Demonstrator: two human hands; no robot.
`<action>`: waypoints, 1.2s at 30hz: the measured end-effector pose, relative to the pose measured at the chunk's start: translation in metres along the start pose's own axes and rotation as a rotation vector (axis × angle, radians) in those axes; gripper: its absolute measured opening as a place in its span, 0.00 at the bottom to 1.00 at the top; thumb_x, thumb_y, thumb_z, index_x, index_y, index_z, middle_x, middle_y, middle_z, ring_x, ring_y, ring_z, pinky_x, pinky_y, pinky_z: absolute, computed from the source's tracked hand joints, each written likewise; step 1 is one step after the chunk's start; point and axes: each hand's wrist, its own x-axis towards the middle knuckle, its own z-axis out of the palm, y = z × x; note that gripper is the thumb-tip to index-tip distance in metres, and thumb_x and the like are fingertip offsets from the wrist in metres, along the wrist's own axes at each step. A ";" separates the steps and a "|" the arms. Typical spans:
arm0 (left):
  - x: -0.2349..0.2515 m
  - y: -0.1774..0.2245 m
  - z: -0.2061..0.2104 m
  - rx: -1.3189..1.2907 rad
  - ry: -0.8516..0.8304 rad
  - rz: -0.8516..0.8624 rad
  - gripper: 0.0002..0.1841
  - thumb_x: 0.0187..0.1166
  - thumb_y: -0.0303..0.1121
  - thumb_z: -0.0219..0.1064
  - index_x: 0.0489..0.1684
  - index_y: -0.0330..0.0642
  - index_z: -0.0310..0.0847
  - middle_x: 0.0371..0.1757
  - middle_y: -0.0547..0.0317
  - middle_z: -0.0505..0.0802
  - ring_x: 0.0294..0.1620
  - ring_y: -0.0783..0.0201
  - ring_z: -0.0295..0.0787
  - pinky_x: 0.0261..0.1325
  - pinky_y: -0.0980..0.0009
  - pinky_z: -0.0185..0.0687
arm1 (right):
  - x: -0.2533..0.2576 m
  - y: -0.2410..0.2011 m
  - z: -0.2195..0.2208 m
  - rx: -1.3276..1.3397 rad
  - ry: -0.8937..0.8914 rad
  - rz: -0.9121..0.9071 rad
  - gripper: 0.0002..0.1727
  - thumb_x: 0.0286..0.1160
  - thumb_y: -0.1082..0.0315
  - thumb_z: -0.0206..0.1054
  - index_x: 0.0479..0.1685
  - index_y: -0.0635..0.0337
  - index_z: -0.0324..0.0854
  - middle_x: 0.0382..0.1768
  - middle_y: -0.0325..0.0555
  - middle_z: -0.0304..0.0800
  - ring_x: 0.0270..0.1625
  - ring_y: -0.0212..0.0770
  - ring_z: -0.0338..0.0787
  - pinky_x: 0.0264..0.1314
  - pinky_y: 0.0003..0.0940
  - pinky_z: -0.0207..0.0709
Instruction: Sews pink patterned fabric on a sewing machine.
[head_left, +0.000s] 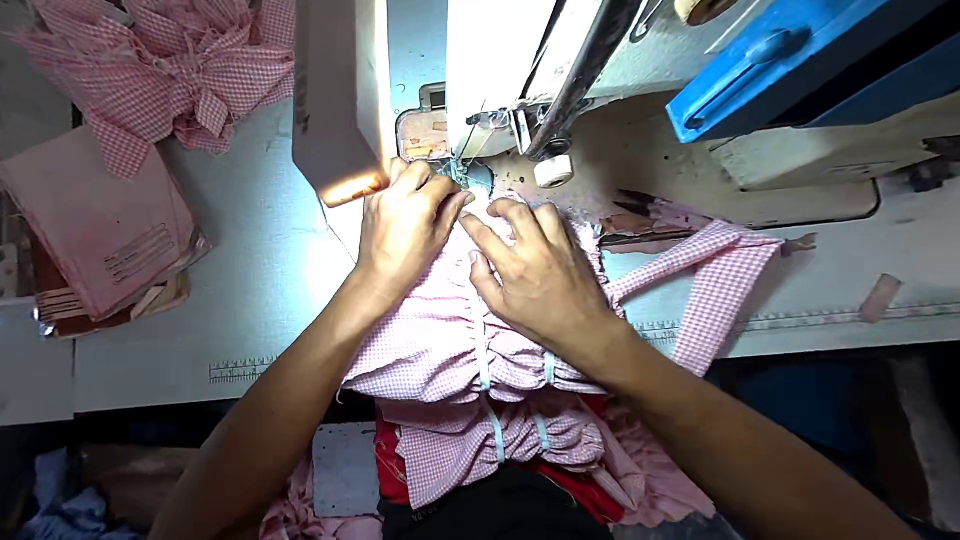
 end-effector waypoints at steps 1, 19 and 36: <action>0.002 0.000 0.001 0.014 0.004 -0.006 0.14 0.84 0.44 0.67 0.37 0.46 0.92 0.36 0.55 0.90 0.46 0.54 0.85 0.50 0.59 0.71 | 0.003 0.002 0.000 0.000 -0.003 0.002 0.27 0.85 0.54 0.51 0.80 0.46 0.79 0.73 0.59 0.79 0.64 0.62 0.79 0.56 0.54 0.74; -0.001 -0.002 -0.005 -0.149 -0.048 -0.055 0.15 0.83 0.48 0.68 0.34 0.52 0.97 0.41 0.65 0.94 0.53 0.62 0.84 0.62 0.57 0.68 | 0.000 0.003 0.002 0.010 0.017 0.024 0.26 0.86 0.56 0.50 0.79 0.44 0.80 0.73 0.56 0.79 0.66 0.61 0.78 0.58 0.55 0.71; -0.043 0.017 -0.025 -0.117 -0.154 0.183 0.19 0.85 0.40 0.60 0.64 0.44 0.90 0.71 0.54 0.91 0.80 0.51 0.79 0.88 0.45 0.62 | -0.001 0.004 -0.001 0.142 0.079 0.060 0.26 0.82 0.57 0.58 0.74 0.59 0.80 0.74 0.57 0.79 0.67 0.59 0.81 0.63 0.52 0.76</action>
